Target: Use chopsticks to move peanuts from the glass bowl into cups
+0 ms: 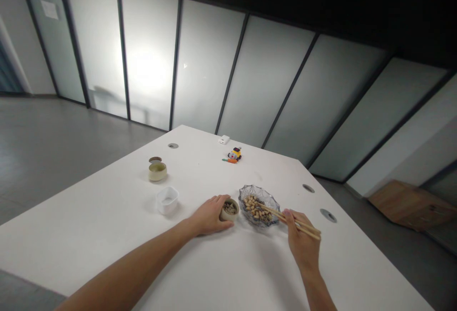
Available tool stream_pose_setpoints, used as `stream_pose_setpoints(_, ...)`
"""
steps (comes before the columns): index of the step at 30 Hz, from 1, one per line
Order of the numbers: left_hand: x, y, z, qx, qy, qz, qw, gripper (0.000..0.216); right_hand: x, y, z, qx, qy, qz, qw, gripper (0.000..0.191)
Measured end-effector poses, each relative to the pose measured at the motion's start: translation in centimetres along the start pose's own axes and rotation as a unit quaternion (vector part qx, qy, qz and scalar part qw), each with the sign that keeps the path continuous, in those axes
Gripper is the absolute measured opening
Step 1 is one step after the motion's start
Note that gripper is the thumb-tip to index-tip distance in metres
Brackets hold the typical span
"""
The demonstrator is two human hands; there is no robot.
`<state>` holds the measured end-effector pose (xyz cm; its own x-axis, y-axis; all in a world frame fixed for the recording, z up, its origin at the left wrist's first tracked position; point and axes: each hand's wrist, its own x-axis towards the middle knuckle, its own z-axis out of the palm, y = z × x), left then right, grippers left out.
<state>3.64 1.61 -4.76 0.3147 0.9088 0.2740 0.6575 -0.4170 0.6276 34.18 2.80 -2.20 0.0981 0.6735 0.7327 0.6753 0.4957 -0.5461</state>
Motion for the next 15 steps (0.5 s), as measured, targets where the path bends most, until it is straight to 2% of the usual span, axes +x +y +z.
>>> stream_pose_setpoints(6, -0.01, -0.09, 0.09, -0.003, 0.004, -0.002, 1.0, 0.077, -0.07, 0.65, 0.15, -0.006, -0.018, 0.025, 1.0, 0.06)
stream_pose_setpoints(11, 0.02, -0.08, 0.07, -0.005, 0.006, 0.001, 1.0, 0.076, -0.05, 0.24, 0.24, -0.014, -0.037, 0.005, 0.999, 0.06)
stream_pose_setpoints(15, 0.02, -0.14, 0.09, -0.006, 0.009, 0.004, 1.0, 0.076, 0.08, -0.18, 0.09, -0.003, -0.025, 0.01, 1.0, 0.06)
